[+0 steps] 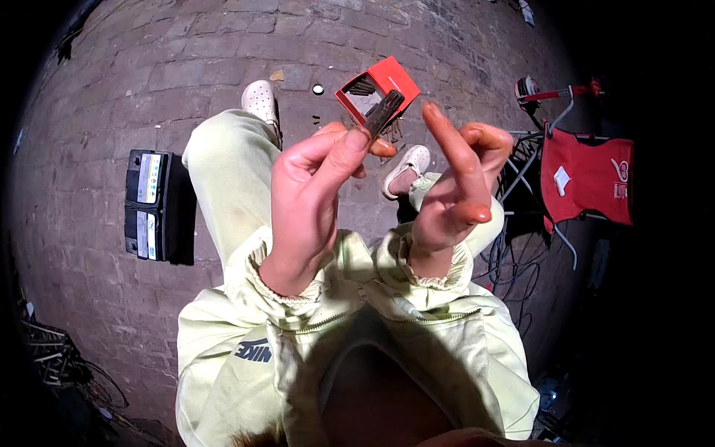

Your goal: The person sits on a brick floor and cleans small metal rods by hand. They pick up rods from a red box, rub them between their fingers to remove residue, and place them back into the box.

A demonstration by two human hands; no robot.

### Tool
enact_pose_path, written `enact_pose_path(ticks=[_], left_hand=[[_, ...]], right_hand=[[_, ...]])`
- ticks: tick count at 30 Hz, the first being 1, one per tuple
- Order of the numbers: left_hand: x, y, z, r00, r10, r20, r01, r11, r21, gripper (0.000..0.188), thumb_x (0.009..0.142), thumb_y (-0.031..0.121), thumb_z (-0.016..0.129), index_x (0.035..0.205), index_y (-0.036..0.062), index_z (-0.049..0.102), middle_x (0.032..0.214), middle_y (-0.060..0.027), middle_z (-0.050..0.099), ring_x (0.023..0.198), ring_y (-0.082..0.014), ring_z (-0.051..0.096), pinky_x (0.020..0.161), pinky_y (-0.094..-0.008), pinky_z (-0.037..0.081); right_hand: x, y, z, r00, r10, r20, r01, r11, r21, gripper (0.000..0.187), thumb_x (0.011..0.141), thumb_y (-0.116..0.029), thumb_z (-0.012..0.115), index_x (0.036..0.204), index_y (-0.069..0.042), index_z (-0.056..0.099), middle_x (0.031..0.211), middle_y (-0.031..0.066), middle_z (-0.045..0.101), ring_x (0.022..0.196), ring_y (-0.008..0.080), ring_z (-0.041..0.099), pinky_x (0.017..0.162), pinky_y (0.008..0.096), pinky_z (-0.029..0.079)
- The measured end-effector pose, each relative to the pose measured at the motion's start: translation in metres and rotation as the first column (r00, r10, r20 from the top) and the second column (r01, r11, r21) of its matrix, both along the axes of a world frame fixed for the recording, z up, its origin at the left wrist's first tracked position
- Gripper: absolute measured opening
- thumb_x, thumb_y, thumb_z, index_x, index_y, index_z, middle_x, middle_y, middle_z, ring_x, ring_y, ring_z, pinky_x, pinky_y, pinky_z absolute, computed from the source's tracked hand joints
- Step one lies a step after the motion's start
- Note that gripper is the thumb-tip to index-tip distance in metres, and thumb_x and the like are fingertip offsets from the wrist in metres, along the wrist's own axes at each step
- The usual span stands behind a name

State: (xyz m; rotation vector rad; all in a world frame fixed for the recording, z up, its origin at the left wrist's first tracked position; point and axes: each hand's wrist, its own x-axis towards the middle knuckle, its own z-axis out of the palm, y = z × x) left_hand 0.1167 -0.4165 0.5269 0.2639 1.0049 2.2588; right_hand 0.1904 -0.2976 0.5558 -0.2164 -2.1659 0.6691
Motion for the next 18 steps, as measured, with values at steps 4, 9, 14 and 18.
enact_pose_path(ticks=[4, 9, 14, 18], left_hand=[[0.0, 0.0, 0.002, 1.0, -0.016, -0.013, 0.017, 1.0, 0.015, 0.026, 0.091, 0.021, 0.059, 0.089, -0.0022, 0.07, 0.08, -0.0029, 0.061, 0.074, -0.0086, 0.048, 0.068, -0.0236, 0.035], [-0.002, 0.004, -0.005, 0.998, -0.044, 0.041, 0.043, 0.999, 0.025, 0.025, 0.092, 0.021, 0.057, 0.092, -0.0006, 0.069, 0.085, -0.0045, 0.065, 0.075, -0.0067, 0.05, 0.069, -0.0221, 0.037], [-0.006, 0.013, -0.002, 0.87, -0.232, 0.436, 0.145, 0.963, 0.225, 0.028, 0.095, 0.025, 0.05, 0.093, -0.0004, 0.062, 0.075, -0.0024, 0.058, 0.069, -0.0097, 0.046, 0.067, -0.0249, 0.038], [-0.01, 0.019, -0.032, 0.707, -0.457, 0.541, 0.164, 0.849, 0.502, 0.033, 0.096, 0.031, 0.049, 0.104, 0.0006, 0.06, 0.082, -0.0039, 0.06, 0.076, -0.0157, 0.052, 0.072, -0.0277, 0.042]], right_hand=[[0.0, -0.002, -0.002, 0.99, -0.046, 0.13, 0.027, 0.989, 0.146, 0.094, 0.087, -0.072, 0.007, 0.107, -0.006, 0.07, 0.083, 0.0046, 0.037, 0.079, 0.0185, 0.038, 0.077, 0.0299, 0.032], [-0.003, 0.0, -0.008, 0.99, -0.074, 0.12, 0.046, 0.975, 0.218, 0.089, 0.087, -0.072, 0.013, 0.108, -0.008, 0.07, 0.083, 0.0036, 0.034, 0.078, 0.0177, 0.038, 0.073, 0.029, 0.033], [-0.007, 0.004, -0.007, 0.993, 0.074, 0.093, -0.078, 0.996, 0.039, 0.078, 0.088, -0.07, 0.022, 0.106, -0.012, 0.071, 0.088, 0.0054, 0.039, 0.083, 0.0185, 0.039, 0.074, 0.0294, 0.034], [-0.006, 0.006, -0.023, 0.995, 0.011, -0.099, -0.032, 0.977, -0.212, 0.092, 0.09, -0.068, 0.006, 0.101, -0.004, 0.071, 0.092, 0.0051, 0.039, 0.086, 0.0181, 0.04, 0.086, 0.0301, 0.031]])
